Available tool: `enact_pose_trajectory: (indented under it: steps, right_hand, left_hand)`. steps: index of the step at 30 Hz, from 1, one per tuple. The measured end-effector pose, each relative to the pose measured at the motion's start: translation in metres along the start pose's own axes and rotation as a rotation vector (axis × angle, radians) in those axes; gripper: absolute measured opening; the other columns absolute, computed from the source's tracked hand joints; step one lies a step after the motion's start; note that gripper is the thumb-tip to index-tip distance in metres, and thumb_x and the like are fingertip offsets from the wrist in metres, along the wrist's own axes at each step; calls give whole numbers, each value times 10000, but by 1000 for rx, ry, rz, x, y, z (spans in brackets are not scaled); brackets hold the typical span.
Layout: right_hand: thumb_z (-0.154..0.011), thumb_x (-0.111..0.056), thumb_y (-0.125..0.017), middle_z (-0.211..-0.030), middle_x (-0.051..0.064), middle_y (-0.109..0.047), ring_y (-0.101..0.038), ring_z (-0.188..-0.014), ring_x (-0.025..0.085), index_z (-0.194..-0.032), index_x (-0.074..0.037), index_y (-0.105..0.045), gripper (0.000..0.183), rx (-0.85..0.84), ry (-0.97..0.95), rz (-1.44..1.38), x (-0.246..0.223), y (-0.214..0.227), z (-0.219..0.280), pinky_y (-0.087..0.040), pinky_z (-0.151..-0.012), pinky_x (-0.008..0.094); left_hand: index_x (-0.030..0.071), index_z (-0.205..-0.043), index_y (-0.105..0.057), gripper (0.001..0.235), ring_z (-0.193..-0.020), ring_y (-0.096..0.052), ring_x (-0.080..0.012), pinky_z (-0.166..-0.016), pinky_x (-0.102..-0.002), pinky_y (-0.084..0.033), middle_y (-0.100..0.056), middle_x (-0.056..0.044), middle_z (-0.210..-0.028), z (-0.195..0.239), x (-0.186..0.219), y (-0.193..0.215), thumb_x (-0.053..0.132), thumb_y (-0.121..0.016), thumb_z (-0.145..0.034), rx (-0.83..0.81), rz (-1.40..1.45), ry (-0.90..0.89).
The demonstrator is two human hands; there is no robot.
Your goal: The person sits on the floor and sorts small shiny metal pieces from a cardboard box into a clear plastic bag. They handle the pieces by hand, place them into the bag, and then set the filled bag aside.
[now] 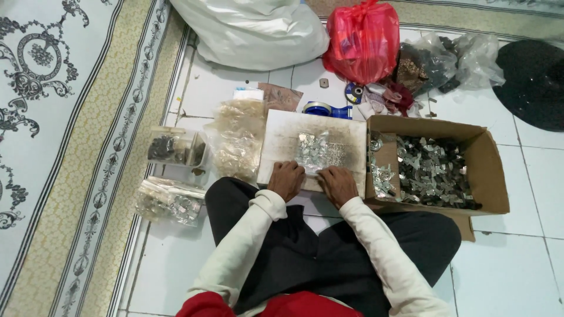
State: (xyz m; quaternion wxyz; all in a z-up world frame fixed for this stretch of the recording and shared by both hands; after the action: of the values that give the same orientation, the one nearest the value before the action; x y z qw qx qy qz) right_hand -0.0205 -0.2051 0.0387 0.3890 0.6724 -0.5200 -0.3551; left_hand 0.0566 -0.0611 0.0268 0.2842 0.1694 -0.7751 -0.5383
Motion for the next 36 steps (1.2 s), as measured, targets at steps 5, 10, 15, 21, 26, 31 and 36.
enact_pose_trajectory:
  steps: [5, 10, 15, 21, 26, 31, 36]
  right_hand:
    - [-996, -295, -656, -889, 45, -653, -699, -852, 281, -1074, -180, -710, 149, -44, -77, -152, 3, 14, -10, -542, -787, 418]
    - [-1019, -313, -632, -868, 39, -712, -726, -877, 293, -1055, -198, -742, 164, -113, -224, -371, 13, 23, -24, -555, -802, 435]
    - [-932, -392, -702, -950, -8, -779, -735, -997, 290, -1128, -271, -697, 230, -254, -420, -322, 33, 6, -19, -542, -893, 503]
    - [-862, -401, -753, -887, -2, -787, -743, -958, 303, -1036, -270, -680, 229, -264, -526, -300, 44, -10, -16, -555, -868, 502]
    - [-845, -378, -755, -877, 6, -777, -743, -945, 309, -1010, -273, -672, 212, -236, -579, -332, 43, -2, -19, -561, -858, 493]
    - [-840, -348, -750, -988, -25, -720, -718, -983, 294, -1018, -349, -682, 191, -186, -536, -304, 42, 7, -19, -575, -858, 472]
    - [-934, -266, -701, -1009, -22, -662, -701, -924, 290, -989, -312, -731, 77, -43, -192, -181, 21, 9, -15, -581, -761, 460]
  left_hand:
    - [180, -1054, -627, 162, -1041, -618, -252, -957, -451, -442, -580, -23, -1050, -8, -6, 12, 334, -593, -1021, -129, 84, 58]
    - [188, -1061, -645, 101, -1045, -617, -258, -949, -450, -437, -582, -18, -1030, -10, -15, 5, 275, -641, -1010, -172, 112, 78]
    - [208, -1060, -711, 132, -1003, -672, -273, -912, -449, -482, -691, -23, -967, -22, -41, -26, 293, -675, -966, -221, 237, 253]
    - [209, -1012, -684, 127, -960, -704, -276, -872, -484, -501, -721, -11, -910, -28, -38, -24, 293, -689, -917, -196, 157, 373]
    - [199, -1044, -629, 161, -963, -701, -297, -876, -507, -495, -705, -24, -908, -28, -34, -13, 282, -668, -912, -198, 161, 406]
    - [227, -974, -644, 121, -938, -684, -291, -835, -508, -508, -652, -4, -910, -27, -23, 7, 225, -701, -867, -133, 157, 388]
    - [188, -903, -736, 126, -995, -648, -233, -922, -441, -470, -641, -24, -976, -18, 4, 10, 92, -670, -856, 19, -26, 3]
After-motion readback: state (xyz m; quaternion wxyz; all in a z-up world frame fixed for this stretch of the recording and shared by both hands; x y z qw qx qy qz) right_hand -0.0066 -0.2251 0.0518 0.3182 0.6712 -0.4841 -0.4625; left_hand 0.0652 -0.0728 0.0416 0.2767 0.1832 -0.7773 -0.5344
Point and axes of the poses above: each hand's wrist, its own z-axis away from the middle knuckle, its own y-axis out of the back of the hand, x = y × z, the point moved 7 cm from there along -z, towards the middle knuckle
